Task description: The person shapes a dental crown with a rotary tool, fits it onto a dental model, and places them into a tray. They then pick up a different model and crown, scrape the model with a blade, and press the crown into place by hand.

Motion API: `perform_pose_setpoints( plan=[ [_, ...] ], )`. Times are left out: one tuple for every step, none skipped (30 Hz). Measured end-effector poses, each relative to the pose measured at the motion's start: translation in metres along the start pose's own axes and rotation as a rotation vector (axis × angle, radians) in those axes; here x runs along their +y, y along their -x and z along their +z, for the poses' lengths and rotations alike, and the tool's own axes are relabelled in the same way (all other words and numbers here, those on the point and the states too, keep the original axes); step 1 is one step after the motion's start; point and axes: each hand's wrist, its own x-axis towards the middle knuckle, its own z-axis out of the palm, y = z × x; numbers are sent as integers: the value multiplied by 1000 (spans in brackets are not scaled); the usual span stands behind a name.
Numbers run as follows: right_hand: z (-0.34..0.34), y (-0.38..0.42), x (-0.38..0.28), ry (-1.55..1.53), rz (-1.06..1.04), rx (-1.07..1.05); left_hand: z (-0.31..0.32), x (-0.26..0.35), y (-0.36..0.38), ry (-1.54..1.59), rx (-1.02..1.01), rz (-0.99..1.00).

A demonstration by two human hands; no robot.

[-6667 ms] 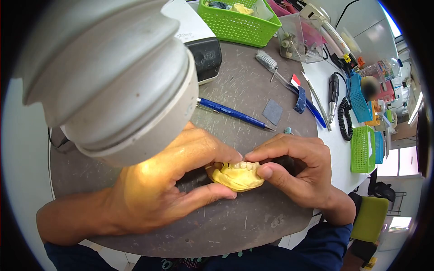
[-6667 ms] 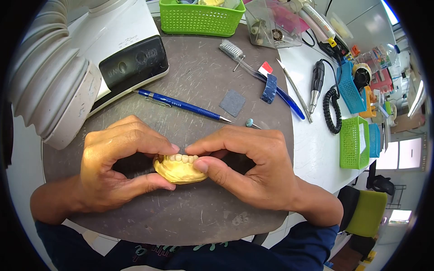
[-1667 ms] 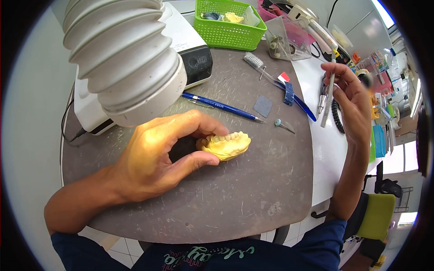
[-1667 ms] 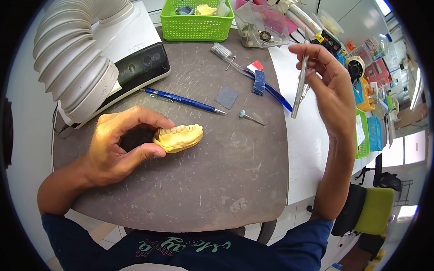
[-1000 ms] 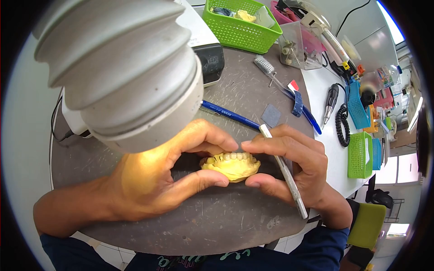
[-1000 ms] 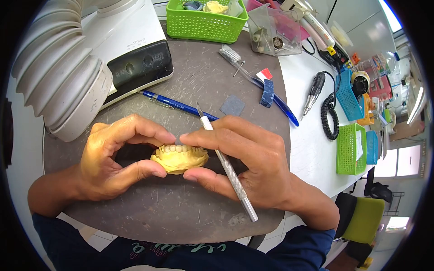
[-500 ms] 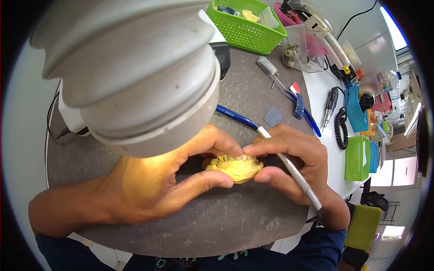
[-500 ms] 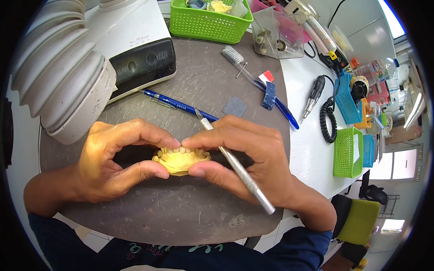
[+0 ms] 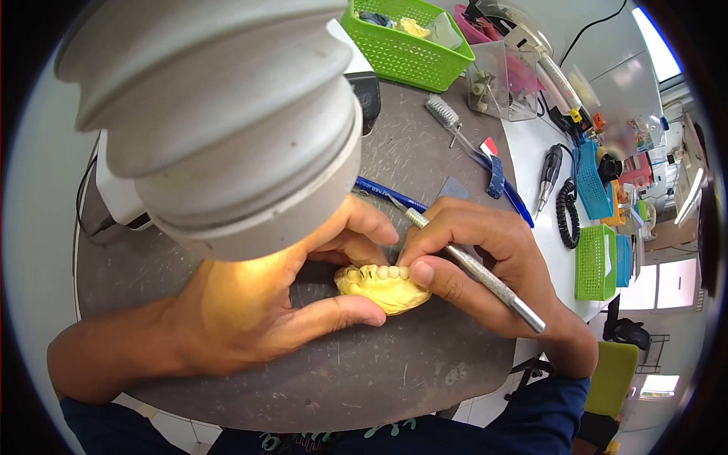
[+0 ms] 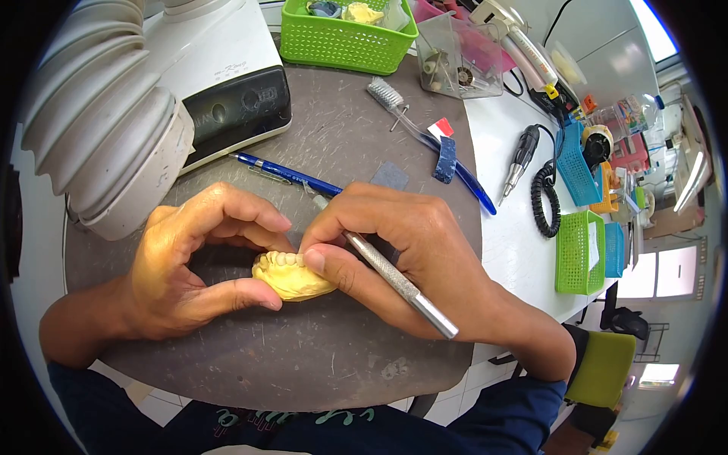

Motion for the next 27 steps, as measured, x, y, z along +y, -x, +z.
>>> perform_pose_setpoints(
  plan=[
    [1, 1, 1, -1, 1, 1, 0, 0, 0, 28, 4, -7],
    [2, 1, 1, -14, 7, 8, 0, -1, 1, 55, 8, -16],
    [3, 2, 2, -27, 14, 15, 0, -1, 0, 55, 7, -18],
    [5, 2, 2, -29, 14, 16, 0, 0, 0, 60, 4, -33],
    [6, 2, 3, -42, 18, 41, 0, 1, 0, 64, 0, -48],
    [7, 3, 3, -55, 23, 67, -1, 2, 0, 64, -2, -49],
    [6, 4, 0, -57, 23, 68, -1, 4, 0, 69, -2, -77],
    [3, 5, -4, -77, 79, 99, -2, 5, 0, 73, -2, -104],
    [1, 6, -6, -97, 134, 130, -2, 4, 0, 72, -3, -105],
    [-1, 7, -4, 12, 64, 191, -2, 4, 0, 85, -4, -101],
    [-4, 9, -1, 10, 64, 193, -2, 3, 0, 97, -4, -97],
    [-7, 11, 3, 248, -31, 266, -3, 4, -1, 97, -6, -99],
    [-9, 13, 6, 487, -127, 336, -5, 5, -2, 14, -37, -64],
    [-9, 18, 6, 546, -108, 340, -6, 6, -3, -69, -67, -27],
    [-9, 22, 7, 547, -108, 341, -7, 8, -3, -70, -67, -26],
    [-7, 26, 9, 557, -87, 337, -8, 12, -3, -115, -67, -40],
    [-5, 30, 12, 566, -65, 334, -7, 13, -3, -161, -69, -53],
    [-3, 33, 14, 590, -67, 334, -6, 13, -3, -161, -73, -54],
    [-1, 35, 16, 589, -65, 338, -6, 13, -3, -191, -60, -27],
    [0, 37, 18, 635, -76, 328, -5, 13, -3, -221, -46, 0],
    [1, 38, 20, 680, -89, 318, -4, 12, -4, -223, -48, -1],
    [1, 40, 24, 731, -118, 299, -3, 12, -3, -233, -44, 14],
    [0, 41, 22, 729, -120, 300, -3, 13, -3, -244, -40, 29],
    [-2, 42, 18, 738, -149, 322, -3, 13, -3, -246, -41, 27],
    [-3, 43, 17, 745, -177, 342, -2, 14, -3, -256, -57, 42],
    [-4, 48, 21, 669, -232, 385, -2, 14, -3, -267, -74, 56],
    [0, 49, 17, 664, -229, 385, 0, 15, -2, -267, -77, 51]
  ],
)
